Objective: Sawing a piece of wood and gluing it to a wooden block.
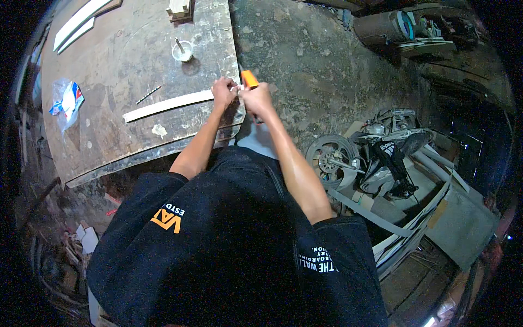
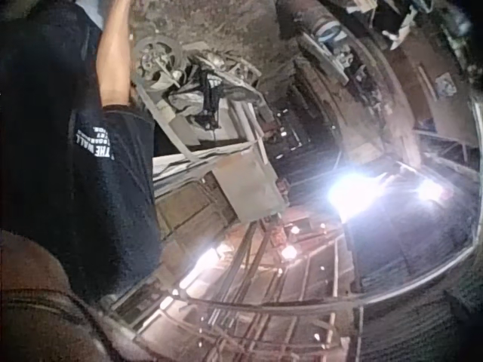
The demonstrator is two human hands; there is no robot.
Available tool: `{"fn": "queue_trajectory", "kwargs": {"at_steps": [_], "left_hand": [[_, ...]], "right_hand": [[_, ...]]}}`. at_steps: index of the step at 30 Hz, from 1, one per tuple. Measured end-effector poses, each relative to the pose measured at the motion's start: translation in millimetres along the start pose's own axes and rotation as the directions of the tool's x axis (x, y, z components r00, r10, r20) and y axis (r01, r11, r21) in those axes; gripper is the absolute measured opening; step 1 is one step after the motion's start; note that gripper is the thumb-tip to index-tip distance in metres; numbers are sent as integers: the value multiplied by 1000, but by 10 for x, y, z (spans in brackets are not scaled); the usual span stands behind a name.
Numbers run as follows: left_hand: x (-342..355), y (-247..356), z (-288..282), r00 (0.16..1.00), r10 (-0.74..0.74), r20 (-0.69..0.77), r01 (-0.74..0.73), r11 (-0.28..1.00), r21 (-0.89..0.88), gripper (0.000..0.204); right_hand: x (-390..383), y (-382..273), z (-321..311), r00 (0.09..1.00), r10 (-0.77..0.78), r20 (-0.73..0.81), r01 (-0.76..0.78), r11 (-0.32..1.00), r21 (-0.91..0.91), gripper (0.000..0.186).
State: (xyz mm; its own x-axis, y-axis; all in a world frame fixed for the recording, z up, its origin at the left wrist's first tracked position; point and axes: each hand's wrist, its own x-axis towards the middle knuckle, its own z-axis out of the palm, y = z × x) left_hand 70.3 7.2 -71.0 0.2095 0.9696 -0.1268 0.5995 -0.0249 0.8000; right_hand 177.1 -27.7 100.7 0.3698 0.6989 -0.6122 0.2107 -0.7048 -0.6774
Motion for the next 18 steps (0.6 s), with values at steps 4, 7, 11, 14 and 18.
{"fn": "queue_trajectory", "kwargs": {"at_steps": [4, 7, 11, 14, 18], "left_hand": [[39, 43, 49, 999, 25, 24, -26, 1000, 17, 17], [-8, -81, 25, 1000, 9, -20, -9, 1000, -7, 19], [2, -28, 4, 1000, 12, 5, -12, 1000, 24, 19], [4, 115, 14, 999, 32, 15, -32, 999, 15, 16], [20, 63, -24, 999, -39, 35, 40, 999, -24, 15]], "right_hand": [[163, 262, 341, 959, -255, -126, 257, 966, 0, 21], [69, 377, 22, 993, -119, -6, 119, 990, 75, 22], [-37, 258, -40, 999, 22, 37, -29, 975, 219, 24], [208, 303, 131, 979, -184, -91, 190, 980, 63, 26], [-42, 518, 8, 980, -196, -43, 199, 975, 96, 27]]}}
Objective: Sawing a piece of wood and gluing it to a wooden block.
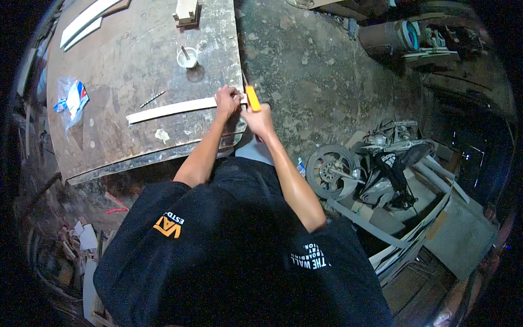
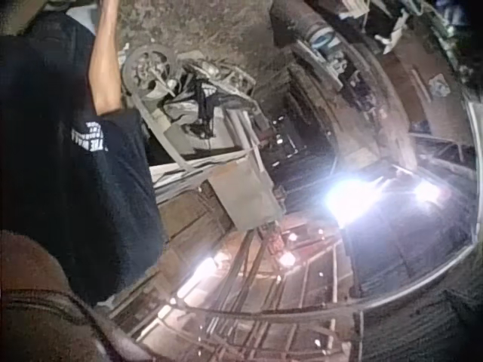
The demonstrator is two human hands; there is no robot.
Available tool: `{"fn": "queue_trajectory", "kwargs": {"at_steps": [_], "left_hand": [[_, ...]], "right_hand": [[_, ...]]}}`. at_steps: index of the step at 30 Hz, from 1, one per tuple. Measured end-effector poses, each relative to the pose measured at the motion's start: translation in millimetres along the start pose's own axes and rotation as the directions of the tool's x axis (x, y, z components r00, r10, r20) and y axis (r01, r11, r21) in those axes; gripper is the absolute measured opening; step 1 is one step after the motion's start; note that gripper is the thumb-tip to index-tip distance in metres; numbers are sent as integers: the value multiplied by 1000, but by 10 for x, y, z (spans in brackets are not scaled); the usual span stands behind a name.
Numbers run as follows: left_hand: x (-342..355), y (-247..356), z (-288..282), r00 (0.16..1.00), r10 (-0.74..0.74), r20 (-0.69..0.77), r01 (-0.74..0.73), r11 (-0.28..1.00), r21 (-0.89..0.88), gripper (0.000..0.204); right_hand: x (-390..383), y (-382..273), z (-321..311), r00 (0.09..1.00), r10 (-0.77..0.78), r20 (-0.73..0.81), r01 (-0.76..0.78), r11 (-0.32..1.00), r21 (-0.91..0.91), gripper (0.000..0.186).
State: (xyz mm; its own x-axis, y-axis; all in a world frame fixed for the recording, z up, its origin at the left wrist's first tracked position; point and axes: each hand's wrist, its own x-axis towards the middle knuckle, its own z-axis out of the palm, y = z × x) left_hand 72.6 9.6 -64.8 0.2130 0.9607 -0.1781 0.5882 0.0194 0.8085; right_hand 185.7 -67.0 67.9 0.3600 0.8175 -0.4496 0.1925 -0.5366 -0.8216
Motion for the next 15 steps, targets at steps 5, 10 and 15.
{"fn": "queue_trajectory", "kwargs": {"at_steps": [5, 10, 15], "left_hand": [[-35, 34, -8, 1000, -8, 2, 8, 999, 34, 14], [-49, -49, 15, 999, 31, -39, -30, 999, 33, 13], [-34, 2, 21, 999, 28, -22, -27, 999, 25, 13]], "right_hand": [[-16, -212, -49, 986, 157, 49, -161, 983, 87, 28], [106, -303, -43, 985, 172, 27, -174, 983, 55, 24], [508, -677, -204, 896, 391, 213, -422, 897, 128, 27]]}}
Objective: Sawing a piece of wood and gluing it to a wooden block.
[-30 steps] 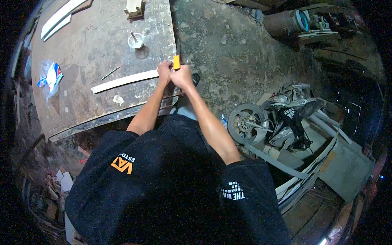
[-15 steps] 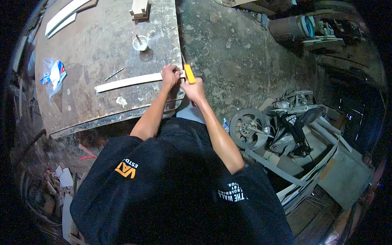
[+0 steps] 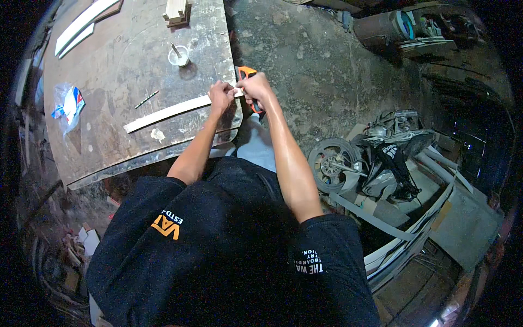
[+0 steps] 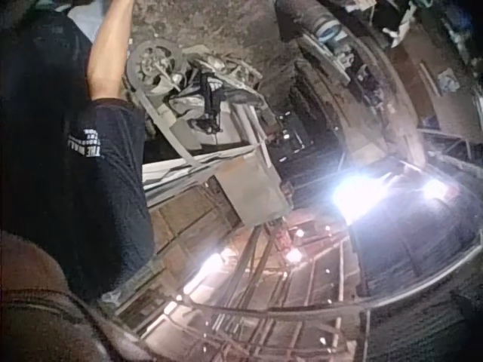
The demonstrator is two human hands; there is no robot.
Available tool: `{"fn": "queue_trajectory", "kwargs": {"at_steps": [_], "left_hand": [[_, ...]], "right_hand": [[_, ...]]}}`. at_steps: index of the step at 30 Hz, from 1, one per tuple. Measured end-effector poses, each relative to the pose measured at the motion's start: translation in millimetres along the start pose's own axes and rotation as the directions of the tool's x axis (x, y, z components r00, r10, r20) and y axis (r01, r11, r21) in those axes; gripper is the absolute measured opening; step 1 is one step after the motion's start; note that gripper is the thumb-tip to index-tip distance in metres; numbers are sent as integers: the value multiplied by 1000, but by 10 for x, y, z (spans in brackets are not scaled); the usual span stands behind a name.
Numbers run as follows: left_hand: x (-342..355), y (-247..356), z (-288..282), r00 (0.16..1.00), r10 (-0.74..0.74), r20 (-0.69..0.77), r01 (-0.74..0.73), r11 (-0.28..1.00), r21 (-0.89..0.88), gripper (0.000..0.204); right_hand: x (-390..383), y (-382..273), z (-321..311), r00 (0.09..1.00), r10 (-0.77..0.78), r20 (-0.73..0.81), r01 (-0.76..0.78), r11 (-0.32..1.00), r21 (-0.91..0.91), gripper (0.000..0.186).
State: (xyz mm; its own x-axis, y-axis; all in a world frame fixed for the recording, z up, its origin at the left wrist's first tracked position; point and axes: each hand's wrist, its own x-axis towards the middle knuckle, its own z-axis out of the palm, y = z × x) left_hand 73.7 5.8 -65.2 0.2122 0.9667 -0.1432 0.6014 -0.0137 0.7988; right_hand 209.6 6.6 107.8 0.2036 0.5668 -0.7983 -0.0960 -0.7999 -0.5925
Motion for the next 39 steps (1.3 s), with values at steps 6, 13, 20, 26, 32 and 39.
{"fn": "queue_trajectory", "kwargs": {"at_steps": [6, 13, 20, 26, 32, 39], "left_hand": [[9, -112, 84, 998, 42, -45, -41, 999, 25, 12], [-26, 11, 55, 999, 39, -8, -39, 999, 37, 11], [-32, 16, -26, 999, 45, -18, -45, 999, 21, 15], [-5, 4, -34, 999, 37, -7, -36, 998, 47, 15], [-41, 3, 14, 999, -22, 24, 21, 998, 55, 16], [0, 14, 25, 1000, -9, 11, 9, 998, 57, 18]], "right_hand": [[33, 61, 55, 998, -21, 54, 24, 998, -56, 26], [13, 771, 329, 858, -474, -197, 434, 875, -216, 20], [-115, 949, 199, 874, -450, -183, 421, 889, -180, 23], [-58, 375, 88, 991, -116, -71, 124, 985, 119, 22], [-141, 278, 95, 990, -130, -48, 132, 991, 29, 27], [381, -296, 139, 993, 91, 79, -91, 996, -7, 29]]}}
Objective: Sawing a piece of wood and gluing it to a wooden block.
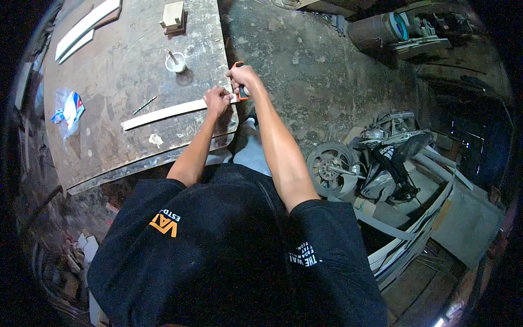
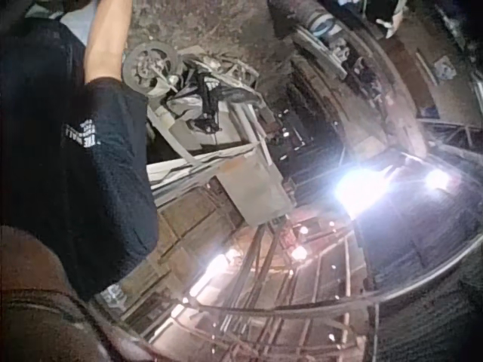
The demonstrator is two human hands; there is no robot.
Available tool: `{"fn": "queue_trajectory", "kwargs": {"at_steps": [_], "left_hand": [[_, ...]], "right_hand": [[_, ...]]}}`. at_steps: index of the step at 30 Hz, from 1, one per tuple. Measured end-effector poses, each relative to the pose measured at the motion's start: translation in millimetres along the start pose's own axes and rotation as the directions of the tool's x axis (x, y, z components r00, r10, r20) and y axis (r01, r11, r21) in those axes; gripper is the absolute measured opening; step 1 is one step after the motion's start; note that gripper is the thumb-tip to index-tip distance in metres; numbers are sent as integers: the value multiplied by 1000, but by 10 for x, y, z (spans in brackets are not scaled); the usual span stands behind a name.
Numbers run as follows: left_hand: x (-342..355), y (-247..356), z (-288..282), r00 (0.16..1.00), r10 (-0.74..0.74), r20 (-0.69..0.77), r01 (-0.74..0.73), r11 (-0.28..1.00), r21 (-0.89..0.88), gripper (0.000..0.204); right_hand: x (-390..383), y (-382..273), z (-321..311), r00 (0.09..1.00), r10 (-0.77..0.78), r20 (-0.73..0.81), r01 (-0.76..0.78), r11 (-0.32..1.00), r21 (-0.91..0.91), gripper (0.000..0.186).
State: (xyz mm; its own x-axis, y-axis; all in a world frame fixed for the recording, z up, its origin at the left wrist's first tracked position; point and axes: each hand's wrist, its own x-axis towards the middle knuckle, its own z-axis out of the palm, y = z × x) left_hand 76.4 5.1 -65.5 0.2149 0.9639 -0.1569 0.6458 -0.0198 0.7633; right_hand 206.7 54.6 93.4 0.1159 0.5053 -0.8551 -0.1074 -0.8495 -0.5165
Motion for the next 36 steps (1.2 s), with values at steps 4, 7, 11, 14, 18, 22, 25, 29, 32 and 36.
{"fn": "queue_trajectory", "kwargs": {"at_steps": [4, 7, 11, 14, 18, 22, 25, 29, 32, 36], "left_hand": [[58, -92, 30, 998, 64, -25, -64, 998, -11, 19], [45, -28, 14, 999, -1, 34, 2, 1000, -13, 18], [20, -76, 7, 999, -36, 2, 36, 999, -7, 19], [19, -129, 17, 1000, -24, 7, 24, 1000, 5, 19], [22, -36, 48, 1000, -11, 7, 11, 1000, 11, 18], [3, -32, -13, 999, -25, 24, 25, 1000, -17, 16], [-14, -6, -40, 999, -36, 24, 37, 999, -24, 15], [-18, 0, -18, 1000, 12, -18, -13, 999, -36, 15], [-6, -32, -43, 1000, -7, 7, 7, 999, -44, 15], [-4, 61, -23, 999, -25, -26, 24, 999, -38, 16]], "right_hand": [[48, -91, 49, 997, 38, 61, -40, 999, 32, 29], [96, 25, -190, 997, 2, 77, -9, 996, 89, 30], [-212, 477, 68, 981, -193, -26, 191, 979, -65, 30], [-408, 922, 157, 969, -235, -77, 244, 959, 145, 33], [-421, 1293, 49, 938, -303, -171, 332, 926, 181, 31], [-378, 1273, 161, 926, -317, -205, 353, 921, 167, 29], [-348, 1407, 111, 910, -362, -203, 387, 916, 102, 27], [-272, 1487, 173, 905, -359, -229, 393, 911, 124, 28], [-506, 1638, 166, 892, -391, -226, 419, 904, 87, 29], [-330, 1825, 100, 756, -617, -220, 584, 787, -198, 27]]}}
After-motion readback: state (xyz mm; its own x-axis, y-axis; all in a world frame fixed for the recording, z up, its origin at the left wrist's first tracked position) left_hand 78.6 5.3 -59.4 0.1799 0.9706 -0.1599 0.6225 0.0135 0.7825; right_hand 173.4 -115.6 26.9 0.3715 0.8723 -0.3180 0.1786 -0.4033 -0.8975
